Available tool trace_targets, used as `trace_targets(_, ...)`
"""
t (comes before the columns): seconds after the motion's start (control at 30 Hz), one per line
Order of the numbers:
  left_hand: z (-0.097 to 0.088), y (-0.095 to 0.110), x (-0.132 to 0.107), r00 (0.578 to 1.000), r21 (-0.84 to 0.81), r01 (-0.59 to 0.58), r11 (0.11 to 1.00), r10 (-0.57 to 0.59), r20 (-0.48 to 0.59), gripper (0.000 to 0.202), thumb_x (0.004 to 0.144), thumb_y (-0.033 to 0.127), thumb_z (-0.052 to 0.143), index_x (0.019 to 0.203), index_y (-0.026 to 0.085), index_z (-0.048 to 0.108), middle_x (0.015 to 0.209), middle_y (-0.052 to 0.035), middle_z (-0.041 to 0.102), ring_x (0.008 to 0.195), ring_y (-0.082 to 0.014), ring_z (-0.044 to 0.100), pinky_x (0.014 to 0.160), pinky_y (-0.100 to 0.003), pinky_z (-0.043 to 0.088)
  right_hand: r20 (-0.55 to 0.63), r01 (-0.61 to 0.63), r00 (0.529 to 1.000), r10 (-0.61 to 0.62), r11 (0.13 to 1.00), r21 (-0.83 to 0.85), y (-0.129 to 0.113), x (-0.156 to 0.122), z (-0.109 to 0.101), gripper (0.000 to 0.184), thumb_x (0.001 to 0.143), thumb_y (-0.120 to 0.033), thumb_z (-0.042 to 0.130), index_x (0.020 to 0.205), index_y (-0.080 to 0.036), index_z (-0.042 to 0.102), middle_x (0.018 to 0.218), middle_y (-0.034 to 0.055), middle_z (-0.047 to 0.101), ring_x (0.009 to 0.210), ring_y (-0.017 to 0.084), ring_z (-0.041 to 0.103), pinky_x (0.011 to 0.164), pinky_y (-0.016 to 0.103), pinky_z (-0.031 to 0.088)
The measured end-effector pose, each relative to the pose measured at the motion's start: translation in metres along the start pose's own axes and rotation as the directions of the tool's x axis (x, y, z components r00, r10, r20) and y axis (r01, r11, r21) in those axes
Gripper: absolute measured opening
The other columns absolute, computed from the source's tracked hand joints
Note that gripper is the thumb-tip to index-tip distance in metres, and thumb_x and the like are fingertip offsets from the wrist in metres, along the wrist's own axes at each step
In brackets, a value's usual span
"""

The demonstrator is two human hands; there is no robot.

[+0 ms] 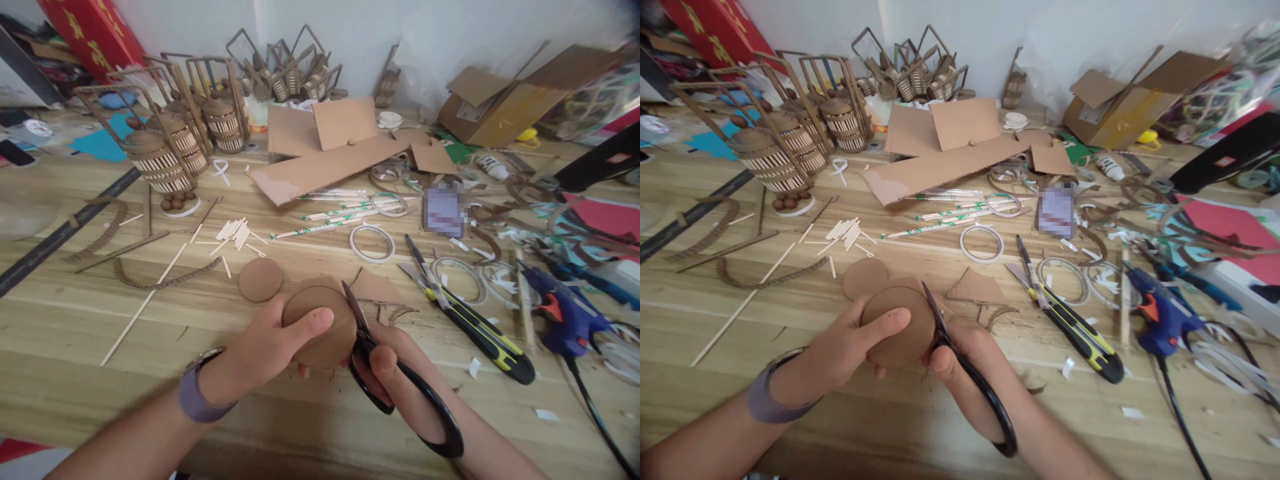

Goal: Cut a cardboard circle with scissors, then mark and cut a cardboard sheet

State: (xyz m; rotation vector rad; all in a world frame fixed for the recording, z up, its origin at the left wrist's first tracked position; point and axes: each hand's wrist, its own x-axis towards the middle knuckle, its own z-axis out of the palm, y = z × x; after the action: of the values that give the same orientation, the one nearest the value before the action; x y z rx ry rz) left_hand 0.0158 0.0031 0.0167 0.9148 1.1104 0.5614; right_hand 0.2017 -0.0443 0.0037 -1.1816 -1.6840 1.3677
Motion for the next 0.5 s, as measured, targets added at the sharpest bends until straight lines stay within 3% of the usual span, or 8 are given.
trace_targets(0.2, 0.0005, 0.0002, -0.0013, 1.0, 0.024, 0.005, 1.0, -0.004, -0.021, 0.033, 0.077, 0.042, 0.078, 0.094, 0.018, 0.062, 0.072, 0.0015, 0.068, 0.057, -0.0122, 0.063, 0.036, -0.015, 0.046, -0.008, 0.036, 0.999, -0.036, 0.999, 0.002, -0.0004, 0.0019, -0.0005, 0.069, 0.09, -0.082, 0.028, 0.077, -0.02, 0.053, 0.049, -0.0069, 0.039, 0.043, 0.009, 0.033, 0.045, 0.025, 0.028)
trace_targets(0.5, 0.0006, 0.001, -0.0009, 0.998, 0.049, 0.027, 0.998, -0.025, -0.056, 0.033, 0.078, 0.042, 0.077, 0.095, 0.018, 0.062, 0.074, 0.001, 0.067, 0.058, -0.0127, 0.063, 0.035, -0.015, 0.047, -0.019, 0.03, 0.999, -0.029, 0.999, 0.043, 0.0016, 0.0008, 0.0011, 0.067, 0.089, -0.082, 0.033, 0.074, -0.02, 0.051, 0.049, -0.0065, 0.039, 0.042, 0.009, 0.031, 0.043, 0.025, 0.026)
